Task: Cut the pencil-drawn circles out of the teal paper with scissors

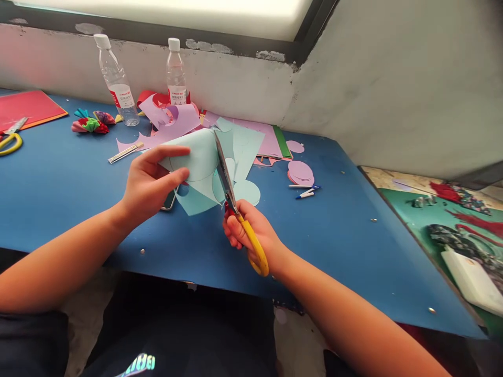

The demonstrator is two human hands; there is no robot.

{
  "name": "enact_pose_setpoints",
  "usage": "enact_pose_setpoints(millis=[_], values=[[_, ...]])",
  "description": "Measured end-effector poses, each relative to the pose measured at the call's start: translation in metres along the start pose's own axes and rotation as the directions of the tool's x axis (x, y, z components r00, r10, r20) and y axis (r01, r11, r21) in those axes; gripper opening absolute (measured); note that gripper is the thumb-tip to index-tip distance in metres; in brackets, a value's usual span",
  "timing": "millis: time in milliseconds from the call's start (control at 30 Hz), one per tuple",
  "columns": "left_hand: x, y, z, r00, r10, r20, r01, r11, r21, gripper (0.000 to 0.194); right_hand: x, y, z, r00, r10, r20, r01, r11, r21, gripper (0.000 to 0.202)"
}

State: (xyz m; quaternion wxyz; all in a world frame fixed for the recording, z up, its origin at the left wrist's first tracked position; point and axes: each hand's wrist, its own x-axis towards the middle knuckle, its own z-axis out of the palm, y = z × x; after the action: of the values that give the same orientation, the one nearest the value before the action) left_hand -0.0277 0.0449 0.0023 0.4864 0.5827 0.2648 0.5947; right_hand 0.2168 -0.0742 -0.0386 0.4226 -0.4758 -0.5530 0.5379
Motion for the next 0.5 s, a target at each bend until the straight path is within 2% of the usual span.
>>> enact_pose_setpoints(millis=[267, 500], values=[[-0.016, 0.005, 0.005, 0.983, 0.184, -0.009, -0.177, 0.957, 0.23, 0.037, -0.003, -0.001, 0.003, 1.0, -0.001, 0.006, 0.001, 0.999, 0.048, 0.083], [-0.019, 0.005, 0.007, 0.978, 0.206, -0.044, -0.186, 0.944, 0.274, 0.041, -0.005, -0.007, 0.004, 0.996, 0.058, 0.074, -0.068, 0.987, 0.143, 0.088]])
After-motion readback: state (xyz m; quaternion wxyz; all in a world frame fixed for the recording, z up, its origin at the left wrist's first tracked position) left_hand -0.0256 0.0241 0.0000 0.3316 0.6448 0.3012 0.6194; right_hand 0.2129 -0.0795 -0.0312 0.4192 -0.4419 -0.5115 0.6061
